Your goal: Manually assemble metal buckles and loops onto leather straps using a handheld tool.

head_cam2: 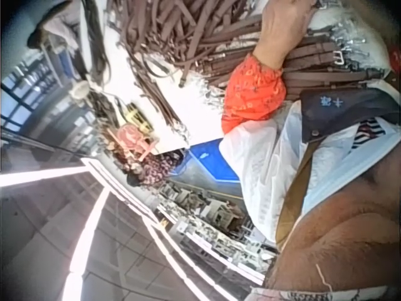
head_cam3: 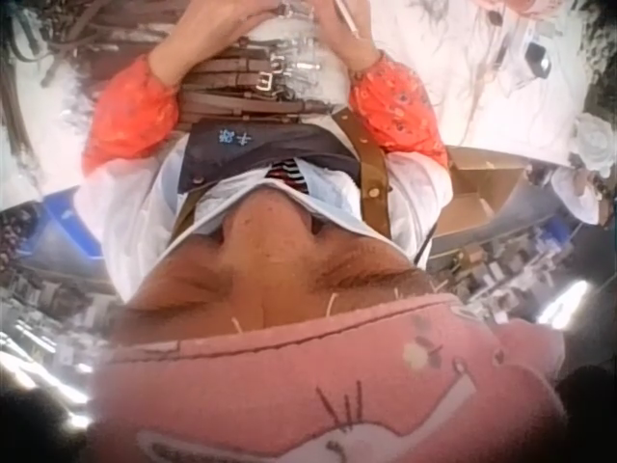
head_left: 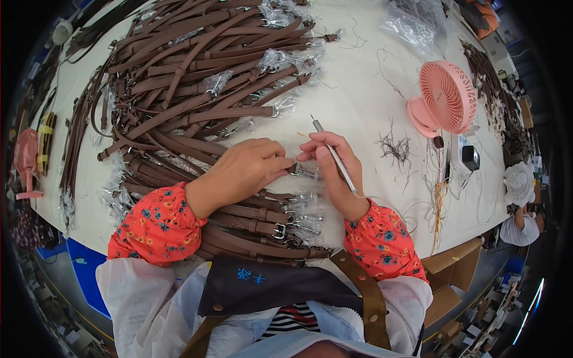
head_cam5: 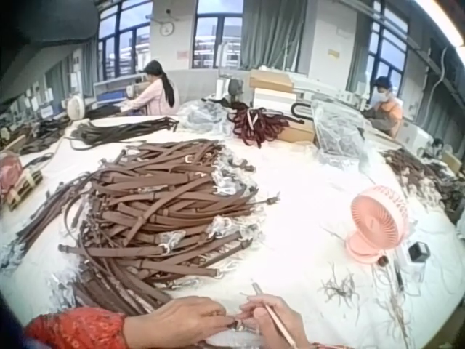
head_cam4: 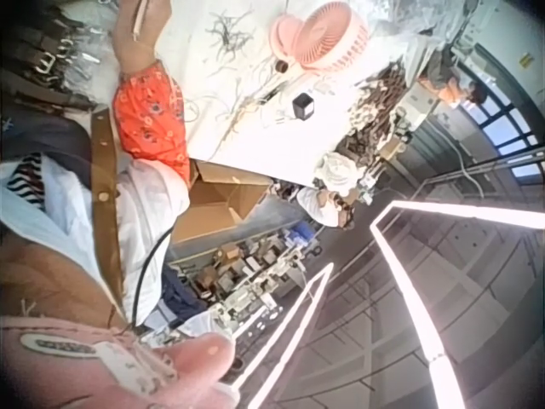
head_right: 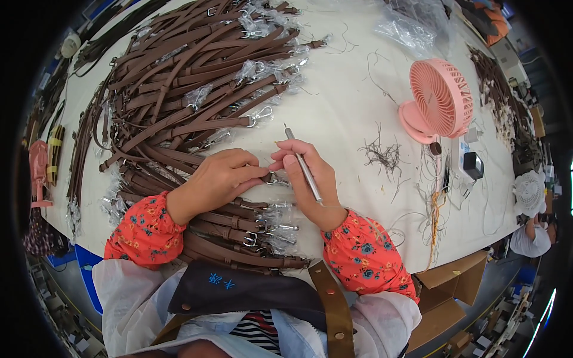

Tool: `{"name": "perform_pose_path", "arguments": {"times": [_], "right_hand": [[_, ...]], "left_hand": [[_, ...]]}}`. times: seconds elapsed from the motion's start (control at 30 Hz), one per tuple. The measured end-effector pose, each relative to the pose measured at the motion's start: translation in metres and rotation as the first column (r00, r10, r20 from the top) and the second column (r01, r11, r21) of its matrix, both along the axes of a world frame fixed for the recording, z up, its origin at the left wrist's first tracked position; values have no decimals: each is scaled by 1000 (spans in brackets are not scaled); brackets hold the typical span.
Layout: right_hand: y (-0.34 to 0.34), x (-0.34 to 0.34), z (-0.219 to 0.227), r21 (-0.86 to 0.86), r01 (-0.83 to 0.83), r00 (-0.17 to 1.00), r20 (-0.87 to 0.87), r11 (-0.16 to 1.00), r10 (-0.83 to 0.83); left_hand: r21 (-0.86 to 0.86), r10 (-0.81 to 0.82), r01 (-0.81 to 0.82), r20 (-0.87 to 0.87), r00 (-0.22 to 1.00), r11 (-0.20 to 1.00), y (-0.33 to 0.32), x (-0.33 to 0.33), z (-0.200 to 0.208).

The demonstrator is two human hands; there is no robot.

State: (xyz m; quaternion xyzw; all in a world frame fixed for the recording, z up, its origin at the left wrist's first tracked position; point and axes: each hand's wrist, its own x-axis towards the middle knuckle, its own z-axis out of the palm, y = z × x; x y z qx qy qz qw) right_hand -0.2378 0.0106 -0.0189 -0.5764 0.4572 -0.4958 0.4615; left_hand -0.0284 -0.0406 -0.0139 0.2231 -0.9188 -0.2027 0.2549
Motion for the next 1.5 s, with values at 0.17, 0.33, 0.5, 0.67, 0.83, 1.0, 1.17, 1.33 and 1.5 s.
{"name": "perform_pose_path", "arguments": {"times": [0.17, 0.33, 0.5, 0.67, 0.83, 1.0, 1.17, 1.33, 1.5], "right_hand": [[1, -3, 4, 121, -7, 972, 235, 993, -22], [2, -3, 3, 165, -64, 950, 312, 984, 10], [1, -9, 1, 226, -115, 961, 270, 967, 51], [5, -7, 6, 298, -117, 975, 214, 947, 54], [5, -6, 7, 304, -123, 985, 150, 945, 80], [5, -7, 3, 285, -132, 986, 135, 949, 97], [5, -6, 4, 281, -135, 988, 116, 950, 106], [5, -6, 4, 288, -125, 990, 92, 949, 103], [5, -5, 7, 297, -131, 990, 91, 946, 108]], "left_hand": [[-160, -2, 11, 55, 998, 987, 4, 1, -2], [-78, 18, -16, 23, 1000, 997, 3, -3, -4], [258, 98, -89, -22, 995, 962, -3, -1, -5], [292, 102, -91, -22, 995, 952, -5, 1, -5], [301, 109, -97, -25, 994, 949, -5, 1, -5], [303, 113, -102, -21, 993, 948, -4, 1, -3], [308, 118, -106, -22, 993, 945, -4, 1, -1], [312, 121, -107, -23, 992, 944, -4, 1, -1], [310, 116, -104, -19, 993, 945, -4, 2, 1]]}}
